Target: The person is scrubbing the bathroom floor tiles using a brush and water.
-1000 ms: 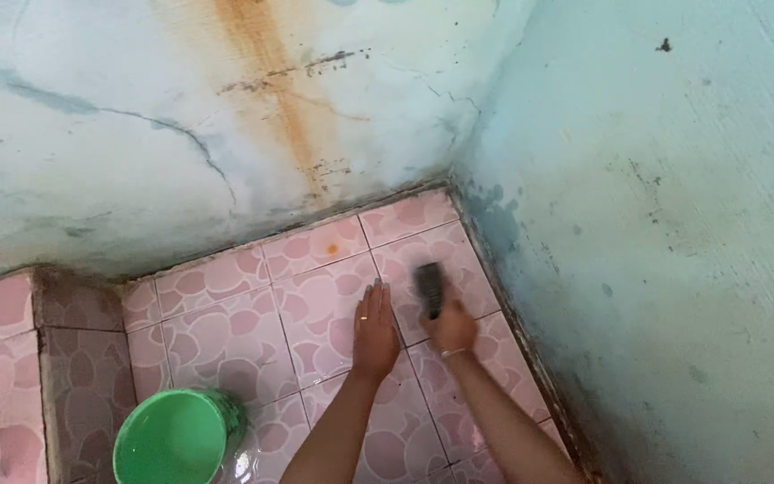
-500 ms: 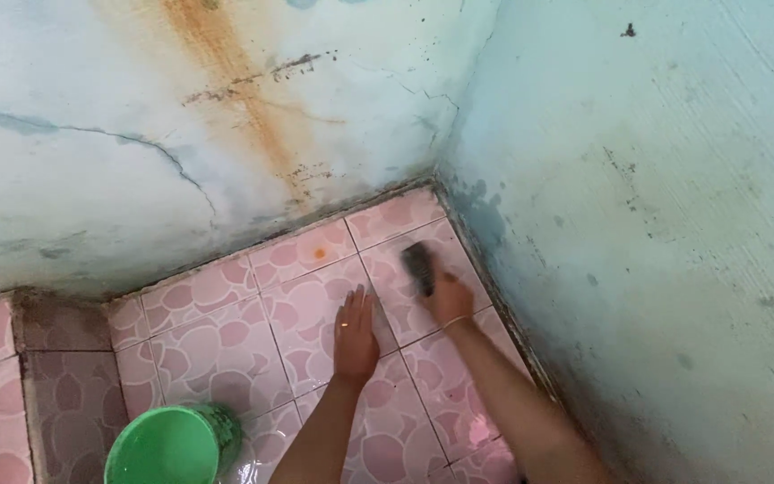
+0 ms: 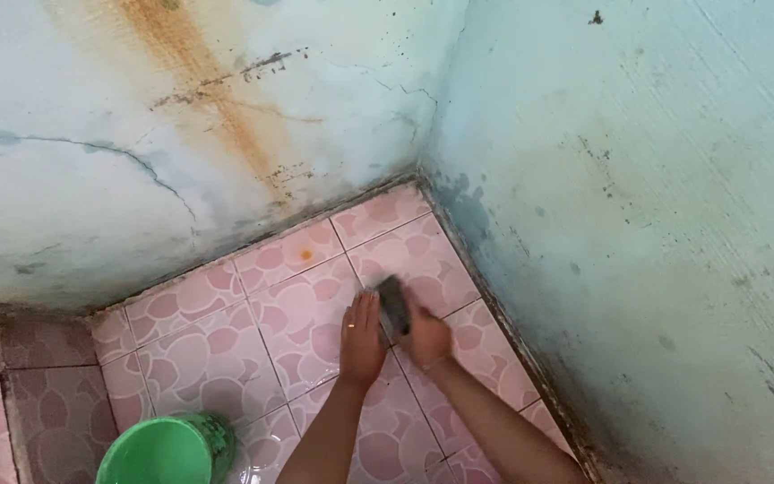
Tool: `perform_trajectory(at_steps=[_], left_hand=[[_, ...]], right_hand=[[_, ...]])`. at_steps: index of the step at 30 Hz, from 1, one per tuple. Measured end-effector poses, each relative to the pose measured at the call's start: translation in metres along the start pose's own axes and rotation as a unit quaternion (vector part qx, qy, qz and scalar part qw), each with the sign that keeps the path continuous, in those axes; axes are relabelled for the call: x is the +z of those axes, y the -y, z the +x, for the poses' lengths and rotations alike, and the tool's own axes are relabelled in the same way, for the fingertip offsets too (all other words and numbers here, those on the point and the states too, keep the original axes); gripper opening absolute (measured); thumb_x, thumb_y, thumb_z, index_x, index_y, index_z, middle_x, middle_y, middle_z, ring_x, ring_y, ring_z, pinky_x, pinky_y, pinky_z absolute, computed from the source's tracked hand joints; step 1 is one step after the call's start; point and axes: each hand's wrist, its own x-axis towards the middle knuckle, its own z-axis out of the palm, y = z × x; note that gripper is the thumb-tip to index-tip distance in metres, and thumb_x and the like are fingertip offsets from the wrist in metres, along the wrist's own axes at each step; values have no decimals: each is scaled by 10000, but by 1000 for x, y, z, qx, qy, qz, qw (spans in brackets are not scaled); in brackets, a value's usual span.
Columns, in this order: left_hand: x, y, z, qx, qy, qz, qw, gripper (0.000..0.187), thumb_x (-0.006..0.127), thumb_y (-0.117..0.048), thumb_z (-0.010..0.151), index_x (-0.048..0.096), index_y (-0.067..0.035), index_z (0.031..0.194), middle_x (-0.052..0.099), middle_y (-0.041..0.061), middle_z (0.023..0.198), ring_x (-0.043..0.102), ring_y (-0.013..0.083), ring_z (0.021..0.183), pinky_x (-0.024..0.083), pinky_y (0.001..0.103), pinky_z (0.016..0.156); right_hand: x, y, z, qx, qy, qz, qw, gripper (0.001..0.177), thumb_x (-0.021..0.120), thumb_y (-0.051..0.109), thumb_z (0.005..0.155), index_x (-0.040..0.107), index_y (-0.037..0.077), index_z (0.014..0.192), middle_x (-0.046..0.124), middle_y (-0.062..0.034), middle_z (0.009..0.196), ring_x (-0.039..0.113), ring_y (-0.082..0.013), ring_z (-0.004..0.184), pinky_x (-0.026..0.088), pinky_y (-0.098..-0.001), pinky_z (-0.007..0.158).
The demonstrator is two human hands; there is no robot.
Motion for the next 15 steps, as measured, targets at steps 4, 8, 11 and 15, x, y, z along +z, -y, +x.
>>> perform_trajectory(at_steps=[4, 8, 11, 15], left_hand=[[-6, 4, -3, -46, -49, -58, 996, 814, 679, -130, 746, 366, 55, 1474, 372, 284, 1525, 331, 449, 1410, 264, 549, 1159], [-2, 11, -1, 2, -70, 2, 998, 674, 519, 55, 839, 399, 38, 1501, 428, 247, 1549, 375, 422, 1457, 299, 524, 1198], [-6, 7, 2, 21, -70, 0, 997, 674, 493, 79, 824, 417, 44, 1493, 436, 242, 1537, 389, 422, 1463, 308, 515, 1211], [-9, 0, 3, 3, -31, -16, 999, 719, 500, 71, 777, 420, 48, 1491, 426, 254, 1531, 374, 427, 1456, 295, 523, 1189]], right_hand=[[10, 29, 16, -93, -51, 39, 994, 957, 801, 284, 752, 321, 253, 1579, 739, -150, 991, 731, -363, 820, 594, -480, 697], [-16, 24, 44, -73, -29, 36, 996, 988, 825, 350, 754, 293, 276, 1584, 727, -176, 1010, 716, -393, 799, 579, -514, 698], [-30, -10, 62, -4, -20, -11, 1000, 1017, 828, 383, 751, 267, 301, 1595, 723, -176, 969, 716, -391, 802, 575, -526, 695], [-65, -59, 55, 67, -63, -63, 994, 1002, 816, 395, 780, 260, 303, 1608, 730, -188, 965, 723, -400, 759, 582, -542, 669]])
